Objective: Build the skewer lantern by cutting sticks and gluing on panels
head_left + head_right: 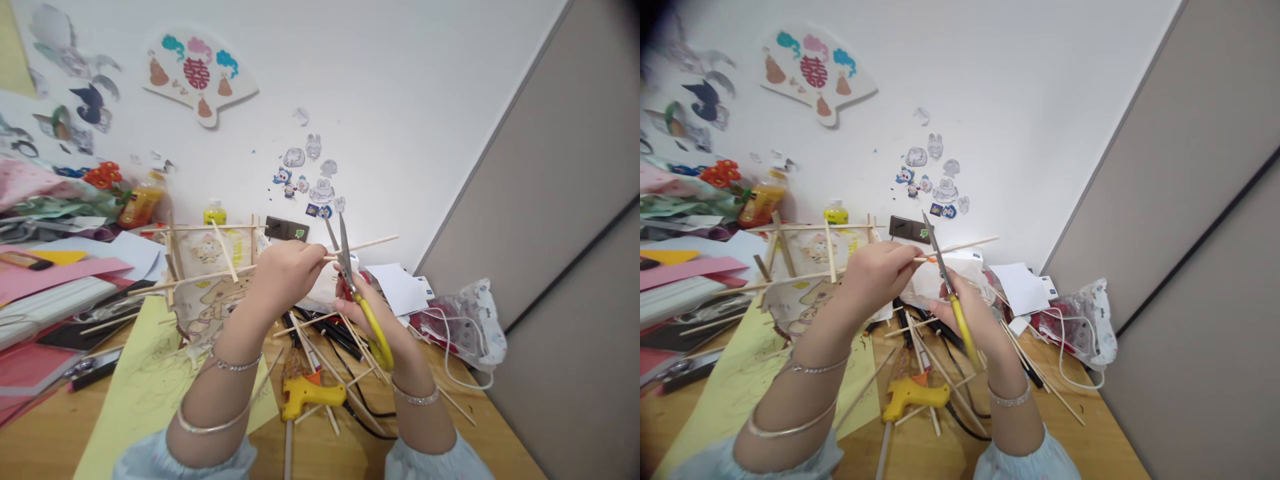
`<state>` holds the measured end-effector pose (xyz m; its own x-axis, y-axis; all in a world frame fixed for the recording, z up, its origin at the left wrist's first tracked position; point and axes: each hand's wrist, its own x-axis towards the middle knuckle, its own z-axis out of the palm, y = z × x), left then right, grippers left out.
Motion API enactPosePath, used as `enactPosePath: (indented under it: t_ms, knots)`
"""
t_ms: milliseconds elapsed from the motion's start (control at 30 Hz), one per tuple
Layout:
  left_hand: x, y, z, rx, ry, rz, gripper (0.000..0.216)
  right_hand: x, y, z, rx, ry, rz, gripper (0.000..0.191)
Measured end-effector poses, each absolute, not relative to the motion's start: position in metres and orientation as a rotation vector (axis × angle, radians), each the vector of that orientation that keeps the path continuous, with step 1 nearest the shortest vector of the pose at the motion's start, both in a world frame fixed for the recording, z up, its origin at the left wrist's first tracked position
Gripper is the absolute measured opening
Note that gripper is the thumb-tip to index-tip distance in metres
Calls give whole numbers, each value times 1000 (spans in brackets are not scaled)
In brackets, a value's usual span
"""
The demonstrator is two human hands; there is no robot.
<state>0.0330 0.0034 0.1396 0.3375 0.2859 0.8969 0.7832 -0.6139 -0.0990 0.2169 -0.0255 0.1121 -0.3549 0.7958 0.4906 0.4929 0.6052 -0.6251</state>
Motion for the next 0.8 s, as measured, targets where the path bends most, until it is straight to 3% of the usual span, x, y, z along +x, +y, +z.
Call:
enactPosePath:
  t_ms: [800]
  knots:
    - [33,10,138,-2199,-1192,-1194,32,201,-20,106,-1083,-1920,522,34]
